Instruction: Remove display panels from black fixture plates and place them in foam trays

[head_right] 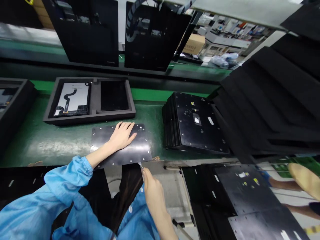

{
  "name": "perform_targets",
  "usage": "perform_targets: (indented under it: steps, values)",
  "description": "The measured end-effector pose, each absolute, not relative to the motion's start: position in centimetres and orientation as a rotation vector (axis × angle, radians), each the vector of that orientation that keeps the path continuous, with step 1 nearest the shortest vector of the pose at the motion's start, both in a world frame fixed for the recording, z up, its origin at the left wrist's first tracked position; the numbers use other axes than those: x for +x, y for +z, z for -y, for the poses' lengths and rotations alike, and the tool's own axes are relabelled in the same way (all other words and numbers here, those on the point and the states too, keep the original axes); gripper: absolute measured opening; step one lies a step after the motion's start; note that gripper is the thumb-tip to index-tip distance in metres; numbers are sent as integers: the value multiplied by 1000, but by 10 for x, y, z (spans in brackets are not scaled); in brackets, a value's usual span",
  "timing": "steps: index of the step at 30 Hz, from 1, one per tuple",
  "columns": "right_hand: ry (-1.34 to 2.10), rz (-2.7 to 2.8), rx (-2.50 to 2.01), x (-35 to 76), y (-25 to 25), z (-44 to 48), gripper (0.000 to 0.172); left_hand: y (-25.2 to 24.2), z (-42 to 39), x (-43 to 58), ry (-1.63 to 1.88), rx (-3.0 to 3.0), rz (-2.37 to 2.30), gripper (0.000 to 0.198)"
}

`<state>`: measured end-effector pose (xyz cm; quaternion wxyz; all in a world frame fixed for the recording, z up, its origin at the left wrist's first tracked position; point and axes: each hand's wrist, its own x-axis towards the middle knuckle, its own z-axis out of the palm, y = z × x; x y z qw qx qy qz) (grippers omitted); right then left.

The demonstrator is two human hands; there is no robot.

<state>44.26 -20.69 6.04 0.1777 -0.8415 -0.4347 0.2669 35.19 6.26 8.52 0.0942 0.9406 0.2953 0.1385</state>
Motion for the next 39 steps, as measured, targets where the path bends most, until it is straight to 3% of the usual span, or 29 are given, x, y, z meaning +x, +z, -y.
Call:
perform_targets:
  steps: [3, 6, 8, 14, 20, 28, 34, 39]
  values:
    - [691, 1572, -2686, 451, 100, 198, 41, 88, -45, 328, 354, 2832, -657, 76]
    - [538, 1914, -2793, 453, 133, 182, 44, 91, -22, 293, 200, 2908, -357, 99]
    - [396, 2062, -2812, 453, 143, 175, 45, 96, -9, 274, 96, 2986, -319, 103]
    - [-153, 2347, -2534, 466, 124, 181, 42, 124, 9, 263, 173, 3234, -352, 51]
    - [-209, 2439, -2196, 473, 136, 172, 19, 160, -15, 270, 306, 3069, -437, 54]
    - [425, 2483, -1892, 461, 117, 73, 50, 186, -47, 272, 325, 2894, -402, 38]
    - [403, 2499, -1736, 487, 100, 48, 54, 184, -50, 266, 331, 2886, -396, 37]
    - [117, 2651, -1397, 489, 108, 64, 33, 184, -46, 268, 363, 2906, -458, 37]
